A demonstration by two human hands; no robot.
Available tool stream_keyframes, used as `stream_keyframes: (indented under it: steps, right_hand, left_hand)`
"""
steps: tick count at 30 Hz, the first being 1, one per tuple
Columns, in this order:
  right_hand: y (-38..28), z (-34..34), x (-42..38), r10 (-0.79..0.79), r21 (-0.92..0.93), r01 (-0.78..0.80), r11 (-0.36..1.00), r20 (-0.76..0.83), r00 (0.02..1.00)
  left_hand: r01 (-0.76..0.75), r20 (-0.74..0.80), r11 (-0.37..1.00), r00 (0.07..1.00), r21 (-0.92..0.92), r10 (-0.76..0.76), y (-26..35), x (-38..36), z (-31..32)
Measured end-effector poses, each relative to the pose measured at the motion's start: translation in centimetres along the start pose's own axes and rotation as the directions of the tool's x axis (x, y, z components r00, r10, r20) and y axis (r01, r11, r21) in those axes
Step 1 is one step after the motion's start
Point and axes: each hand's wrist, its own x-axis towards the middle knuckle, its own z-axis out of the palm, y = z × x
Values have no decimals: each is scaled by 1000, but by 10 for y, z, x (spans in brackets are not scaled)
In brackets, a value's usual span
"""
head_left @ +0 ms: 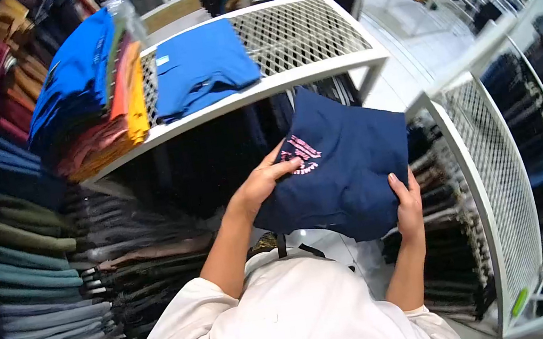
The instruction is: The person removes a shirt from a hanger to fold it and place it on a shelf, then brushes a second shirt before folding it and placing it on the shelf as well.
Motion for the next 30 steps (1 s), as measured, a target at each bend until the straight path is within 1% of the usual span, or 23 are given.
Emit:
stream_keyframes:
  steps: [3,4,5,6,7,9,10,11,13,15,16,17,18,19,20,21,23,24,26,27,28,29,30]
  right_hand:
    - [-13,52,33,6,-13,-4,1000,165,986]
    - [-17,72,45,41,-27,-37,999,135,990]
    - [-23,90,60,-9,-69,23,997,196,981]
    - [-30,105,73,-21,-58,38,998,262,965]
    - [-36,123,91,-39,-46,57,997,326,945]
    - [-39,160,129,-37,-20,49,999,390,920]
    - [-40,178,152,-68,-29,88,996,422,904]
    - [-44,195,173,-93,-41,125,991,454,886]
    - [-63,236,200,-116,-59,160,985,457,882]
    - [-73,267,239,-170,6,201,980,552,816]
    - [-92,283,230,-151,-51,205,977,510,847]
    - [-86,292,258,-94,-47,152,987,599,795]
    - [-75,302,279,-8,-128,102,986,581,814]
    - [-56,309,301,82,-211,44,977,553,829]
    - [-22,312,334,188,-375,13,927,495,848]
    - [-2,309,338,290,-473,-39,880,470,833]
    - [39,295,337,249,-493,39,869,503,828]
    - [40,295,338,254,-496,34,867,500,828]
    - [37,288,329,250,-327,-86,941,505,826]
    - [27,289,320,264,-371,-72,926,499,826]
    - [32,289,325,224,-404,-11,915,485,846]
    - [34,290,329,177,-433,53,900,473,863]
    - [31,291,327,105,-379,97,920,477,872]
  left_hand:
    - [-136,-74,991,988,-10,135,35,-18,-38]
    - [-180,-109,982,979,-53,173,49,-23,-47]
    - [-226,-142,971,967,-84,213,61,-26,-59]
    - [-277,-146,960,952,-40,268,69,-26,-72]
    - [-286,-169,956,948,-65,272,83,-25,-82]
    - [-327,-316,945,897,-7,308,119,-27,-90]
    - [-411,-279,912,874,9,397,133,-20,-102]
    - [-390,-316,921,873,3,371,153,-20,-104]
    - [-441,-266,897,867,-21,421,179,3,-146]
    - [-450,-242,892,871,-44,428,208,22,-180]
    - [-383,-250,921,900,-66,357,223,29,-194]
    - [-392,-250,918,896,-63,366,231,40,-210]
    - [-446,-339,874,806,193,486,231,56,-231]
    - [-438,-388,785,695,438,605,221,71,-254]
    - [-250,-463,722,624,646,630,200,87,-284]
    - [-96,-525,704,597,704,606,166,116,-330]
    - [136,-618,667,542,733,569,152,91,-286]
    - [46,-604,682,511,730,612,145,94,-296]
    - [77,-588,648,511,758,627,152,78,-271]
    - [100,-562,604,508,791,652,152,72,-260]
    - [118,-547,565,474,816,690,150,74,-259]
    - [114,-540,561,478,820,693,151,77,-261]
    - [10,-508,574,478,819,716,152,79,-264]
